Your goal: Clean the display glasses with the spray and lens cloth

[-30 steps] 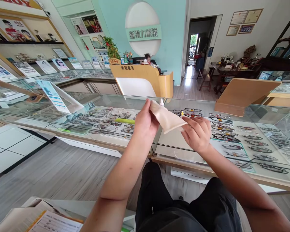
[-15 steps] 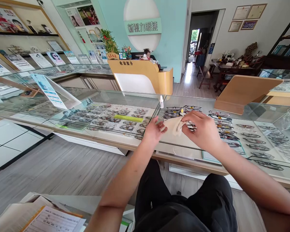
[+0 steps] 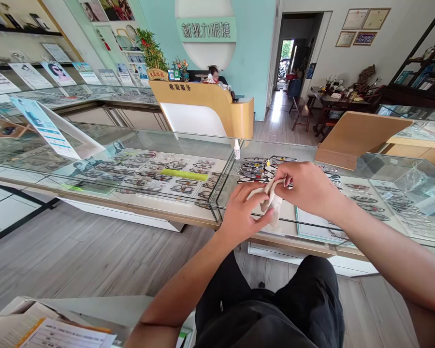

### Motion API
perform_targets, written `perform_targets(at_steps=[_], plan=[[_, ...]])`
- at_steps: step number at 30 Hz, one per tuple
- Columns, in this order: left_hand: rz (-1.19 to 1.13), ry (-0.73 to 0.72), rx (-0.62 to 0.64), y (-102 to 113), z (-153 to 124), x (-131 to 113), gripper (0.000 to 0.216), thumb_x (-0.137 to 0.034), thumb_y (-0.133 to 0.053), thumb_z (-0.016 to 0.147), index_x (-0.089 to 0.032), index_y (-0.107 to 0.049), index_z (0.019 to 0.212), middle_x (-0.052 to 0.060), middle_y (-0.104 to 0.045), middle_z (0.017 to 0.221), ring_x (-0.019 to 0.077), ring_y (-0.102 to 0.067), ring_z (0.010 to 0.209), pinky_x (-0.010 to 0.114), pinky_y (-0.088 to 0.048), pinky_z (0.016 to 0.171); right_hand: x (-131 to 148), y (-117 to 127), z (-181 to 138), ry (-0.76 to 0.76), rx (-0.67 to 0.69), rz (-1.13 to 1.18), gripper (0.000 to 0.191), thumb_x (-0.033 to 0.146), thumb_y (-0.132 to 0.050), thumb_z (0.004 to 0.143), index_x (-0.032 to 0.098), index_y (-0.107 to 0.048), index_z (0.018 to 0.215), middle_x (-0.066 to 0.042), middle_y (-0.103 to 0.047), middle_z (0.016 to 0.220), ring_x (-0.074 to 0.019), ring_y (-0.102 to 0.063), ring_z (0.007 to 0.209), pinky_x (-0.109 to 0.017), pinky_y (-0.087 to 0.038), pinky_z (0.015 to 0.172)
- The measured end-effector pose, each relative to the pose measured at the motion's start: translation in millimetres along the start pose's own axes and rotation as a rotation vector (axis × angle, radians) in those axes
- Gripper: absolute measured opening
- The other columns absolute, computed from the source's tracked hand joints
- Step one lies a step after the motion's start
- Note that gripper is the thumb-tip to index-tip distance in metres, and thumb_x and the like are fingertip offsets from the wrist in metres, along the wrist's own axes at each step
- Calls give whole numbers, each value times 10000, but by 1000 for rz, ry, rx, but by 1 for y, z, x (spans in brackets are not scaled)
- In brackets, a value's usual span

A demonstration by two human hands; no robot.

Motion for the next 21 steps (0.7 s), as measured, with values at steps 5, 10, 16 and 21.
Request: perform_targets(at_steps=[5,10,16,21], plan=[[83,23,31,1,-1,-7,217,-346,-861,824,-316,-776,1021,95,-769,1347,396,-651,1294,537,-411,1091,2,2,0,-20,-10,-40,92,159,-658,806,239,-670,762,-12,-755,749,-204,-662,687,-309,-370,622],[167,1,67,0,-1,-16,185,-385,-831,846,-305,-765,999,86,-807,1256,391,-657,1259,523,-397,1025,3,3,-1,-33,-4,-54,83,159,-669,800,236,-679,772,-13,-767,763,-202,-654,674,-311,-383,625],[197,14,37,-3,-3,-17,227,-410,-831,843,-297,-779,1033,81,-827,1143,367,-686,1148,496,-406,992,1,7,-2,-67,2,-70,82,171,-674,806,235,-666,755,-8,-761,757,-194,-637,657,-306,-367,609],[51,104,18,8,5,-3,266,-453,-910,795,-313,-812,999,78,-832,1092,360,-684,1136,501,-406,1055,-2,15,-3,-54,6,-40,69,192,-679,795,239,-668,747,-3,-739,712,-196,-645,651,-307,-355,613]])
Point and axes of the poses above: each hand's wrist, its own z-axis towards the middle knuckle, its own y-axis out of the back of the hand, x = y × z, the point moved 2 cm from there along z, towards the middle knuckle
